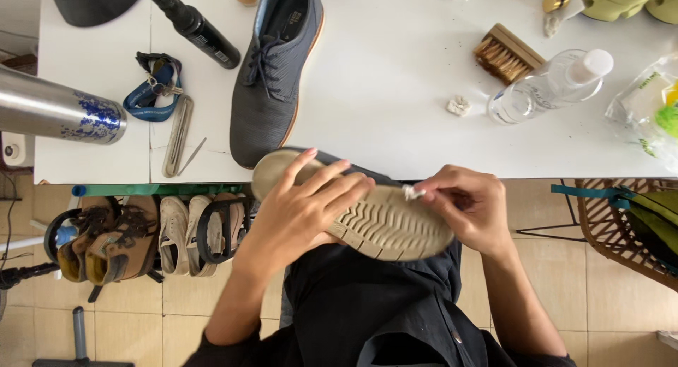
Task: The person cleans the sole of a grey shoe using a small white cloth. They hold the shoe in their left hand and rub the sole with the cloth in their right hand, focusing on the tread pattern.
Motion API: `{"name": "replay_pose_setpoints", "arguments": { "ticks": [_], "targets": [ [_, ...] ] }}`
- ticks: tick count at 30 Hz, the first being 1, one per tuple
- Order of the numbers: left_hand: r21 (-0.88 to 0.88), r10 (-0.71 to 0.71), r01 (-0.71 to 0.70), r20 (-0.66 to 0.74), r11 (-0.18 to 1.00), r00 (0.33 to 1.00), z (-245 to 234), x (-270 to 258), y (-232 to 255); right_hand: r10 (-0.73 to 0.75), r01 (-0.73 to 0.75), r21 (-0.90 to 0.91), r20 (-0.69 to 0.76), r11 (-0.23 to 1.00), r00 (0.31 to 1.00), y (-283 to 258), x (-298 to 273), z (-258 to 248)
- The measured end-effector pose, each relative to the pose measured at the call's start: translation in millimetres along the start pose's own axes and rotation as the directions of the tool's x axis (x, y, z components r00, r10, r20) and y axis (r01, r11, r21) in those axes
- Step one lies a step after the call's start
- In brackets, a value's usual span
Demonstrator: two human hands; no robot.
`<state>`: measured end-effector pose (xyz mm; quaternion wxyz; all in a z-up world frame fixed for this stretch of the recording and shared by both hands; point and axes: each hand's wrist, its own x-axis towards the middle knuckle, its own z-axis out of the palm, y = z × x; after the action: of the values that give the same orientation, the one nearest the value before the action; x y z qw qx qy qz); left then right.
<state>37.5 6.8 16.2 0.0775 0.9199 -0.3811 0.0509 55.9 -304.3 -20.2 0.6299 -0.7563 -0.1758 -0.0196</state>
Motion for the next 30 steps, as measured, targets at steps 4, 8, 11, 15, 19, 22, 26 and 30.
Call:
{"name": "replay_pose_setpoints", "arguments": {
  "ticks": [4, 8, 11, 15, 19, 22, 26, 30],
  "targets": [
    [-0.08, 0.166, -0.161, 0.062, 0.984, 0.984, -4.1, 33.7, -2.9, -0.082, -0.009, 0.423, 0.197, 0.906, 0.977, 41.1, -24.0, -0.8],
    [-0.129, 0.151, -0.159, -0.067, 0.979, 0.986, 13.8, 33.5, -23.9, -0.062, -0.139, 0.662, 0.27, 0.736, 0.961, 87.5, -52.4, 16.2],
    [-0.166, 0.071, -0.107, -0.211, 0.98, 0.975, 26.0, 20.2, -37.0, -0.025, -0.176, 0.818, 0.227, 0.548, 0.974, 114.7, -81.2, 42.3],
    [-0.303, -0.097, 0.007, -0.284, 0.953, 0.954, 53.0, -11.9, -41.3, 0.02, -0.196, 0.907, 0.204, 0.373, 0.979, 124.3, -91.9, 60.1],
    [-0.46, -0.142, -0.012, -0.299, 0.888, 0.944, 67.9, -34.4, -48.7, 0.065, -0.24, 0.872, 0.235, 0.427, 0.97, 106.8, -73.3, 59.8],
    [-0.644, -0.17, -0.036, -0.255, 0.764, 0.952, 81.7, -43.9, -38.6, 0.109, -0.271, 0.844, 0.249, 0.463, 0.962, 99.8, -62.5, 64.0],
    [-0.782, -0.306, -0.055, -0.306, 0.621, 0.902, 110.1, -33.8, -10.5, 0.183, -0.266, 0.816, 0.199, 0.513, 0.963, 102.2, -53.2, 70.5],
    [-0.805, -0.379, -0.096, -0.377, 0.586, 0.845, 93.4, -5.5, -2.7, 0.251, -0.231, 0.835, 0.116, 0.5, 0.961, 104.8, -41.5, 77.6]
  ]
}}
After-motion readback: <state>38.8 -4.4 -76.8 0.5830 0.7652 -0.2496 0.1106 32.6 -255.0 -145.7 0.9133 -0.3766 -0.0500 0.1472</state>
